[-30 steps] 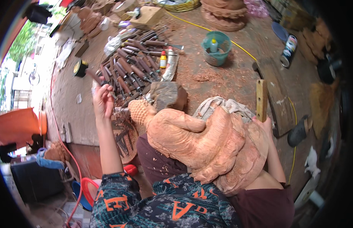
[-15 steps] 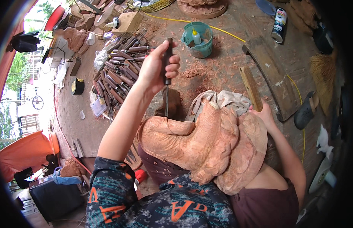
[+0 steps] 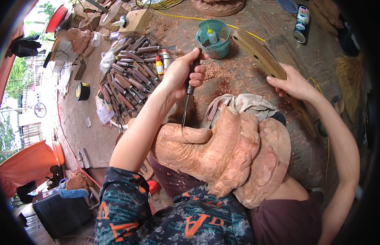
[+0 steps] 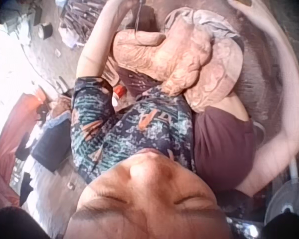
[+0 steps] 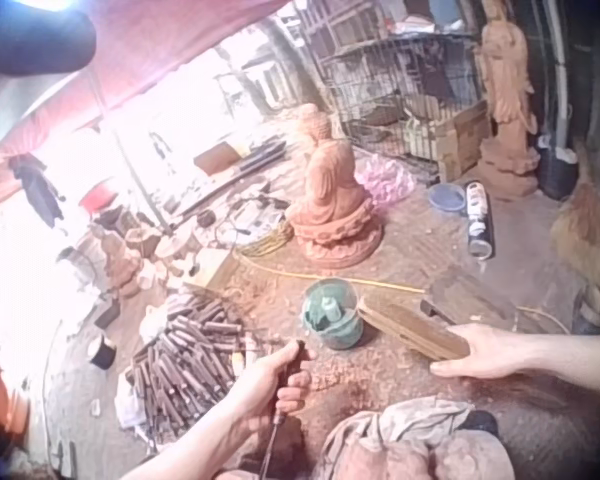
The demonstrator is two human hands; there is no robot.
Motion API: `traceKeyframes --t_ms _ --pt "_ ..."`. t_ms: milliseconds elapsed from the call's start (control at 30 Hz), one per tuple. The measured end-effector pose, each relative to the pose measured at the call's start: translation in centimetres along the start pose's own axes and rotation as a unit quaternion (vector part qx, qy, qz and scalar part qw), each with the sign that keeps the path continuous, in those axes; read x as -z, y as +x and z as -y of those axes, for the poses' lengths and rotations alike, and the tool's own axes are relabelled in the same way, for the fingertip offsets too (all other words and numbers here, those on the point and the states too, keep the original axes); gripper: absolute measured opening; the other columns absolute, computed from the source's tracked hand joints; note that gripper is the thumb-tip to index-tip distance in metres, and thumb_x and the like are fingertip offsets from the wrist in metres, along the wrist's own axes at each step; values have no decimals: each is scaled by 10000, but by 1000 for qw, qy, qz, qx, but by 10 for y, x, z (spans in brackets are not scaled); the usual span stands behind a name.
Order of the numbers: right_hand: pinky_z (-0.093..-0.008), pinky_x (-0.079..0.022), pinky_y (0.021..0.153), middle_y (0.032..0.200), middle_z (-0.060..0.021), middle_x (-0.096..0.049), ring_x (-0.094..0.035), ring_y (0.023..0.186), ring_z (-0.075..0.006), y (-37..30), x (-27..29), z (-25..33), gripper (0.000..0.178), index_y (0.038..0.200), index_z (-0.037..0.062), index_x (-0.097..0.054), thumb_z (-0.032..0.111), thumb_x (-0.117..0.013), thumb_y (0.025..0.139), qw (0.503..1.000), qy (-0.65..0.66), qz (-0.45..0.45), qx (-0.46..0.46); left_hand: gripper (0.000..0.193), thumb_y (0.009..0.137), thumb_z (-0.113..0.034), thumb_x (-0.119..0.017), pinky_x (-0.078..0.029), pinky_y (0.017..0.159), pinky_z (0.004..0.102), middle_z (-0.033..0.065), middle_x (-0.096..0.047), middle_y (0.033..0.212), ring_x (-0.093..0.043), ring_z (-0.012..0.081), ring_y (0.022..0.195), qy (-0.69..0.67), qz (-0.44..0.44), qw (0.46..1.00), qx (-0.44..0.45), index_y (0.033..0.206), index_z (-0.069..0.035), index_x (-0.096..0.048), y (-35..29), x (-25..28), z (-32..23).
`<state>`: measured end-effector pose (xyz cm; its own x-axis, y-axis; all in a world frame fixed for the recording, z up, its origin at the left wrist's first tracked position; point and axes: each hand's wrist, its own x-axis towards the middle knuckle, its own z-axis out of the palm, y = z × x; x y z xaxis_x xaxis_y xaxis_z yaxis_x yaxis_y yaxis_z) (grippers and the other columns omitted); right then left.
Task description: The person is carving a wooden sculpture of a seated figure, likely a Buddha, using a chisel and a wooden mallet. They repeatedly strike the chisel to shape the wood and occasionally switch to different chisels from a pile on the floor.
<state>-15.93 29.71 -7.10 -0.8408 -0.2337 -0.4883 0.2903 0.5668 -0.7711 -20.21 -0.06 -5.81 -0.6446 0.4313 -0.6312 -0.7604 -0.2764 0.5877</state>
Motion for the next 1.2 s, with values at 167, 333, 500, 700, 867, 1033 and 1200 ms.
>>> traceKeyframes --t_ms 167,333,500,700,867,1033,1200 --pt "-246 -421 489 665 -15 -505 -484 534 -88 19 3 30 328 983 21 -538 310 -618 850 999 30 20 -28 288 978 -327 -397 -225 343 169 -42 -329 603 -276 30 426 -30 20 998 45 1016 -53 -478 6 2 3" --pt "-253 -399 443 650 -21 -511 -482 497 -97 37 -6 44 272 906 13 -520 215 -669 802 997 48 26 -46 314 984 -345 -373 -235 339 179 -44 -307 594 -277 40 421 -115 42 987 104 992 -49 -475 15 21 9" --pt "-277 -394 401 633 -42 -507 -482 465 -111 43 -5 61 257 917 5 -487 93 -670 760 989 -45 130 -51 322 989 -344 -356 -231 335 178 -45 -299 592 -273 39 419 -115 54 986 110 967 -43 -470 16 18 11" --pt "-317 -397 399 568 -69 -527 -501 432 -156 49 -14 73 234 916 -19 -512 84 -653 760 991 -43 120 -44 311 989 -336 -356 -227 334 175 -40 -312 595 -274 35 418 -102 62 989 87 968 -44 -463 12 18 11" --pt "-313 -385 368 553 -67 -504 -496 427 -160 53 -11 69 198 894 -20 -504 47 -631 757 991 -68 110 -24 299 988 -329 -360 -228 334 175 -37 -318 593 -275 36 417 -103 65 989 80 974 -48 -457 10 15 11" --pt "-279 -391 386 609 -49 -510 -496 437 -125 49 -8 78 290 984 0 -507 48 -640 731 985 -94 147 -16 300 987 -332 -364 -225 334 176 -37 -314 590 -272 36 418 -92 50 993 55 967 -49 -461 6 12 9" --pt "-288 -394 384 594 -55 -508 -494 434 -129 54 -4 71 315 985 -4 -507 48 -645 706 997 -47 64 -10 299 984 -333 -371 -219 330 176 -37 -316 589 -266 36 418 -92 40 995 28 962 -51 -467 2 11 8"
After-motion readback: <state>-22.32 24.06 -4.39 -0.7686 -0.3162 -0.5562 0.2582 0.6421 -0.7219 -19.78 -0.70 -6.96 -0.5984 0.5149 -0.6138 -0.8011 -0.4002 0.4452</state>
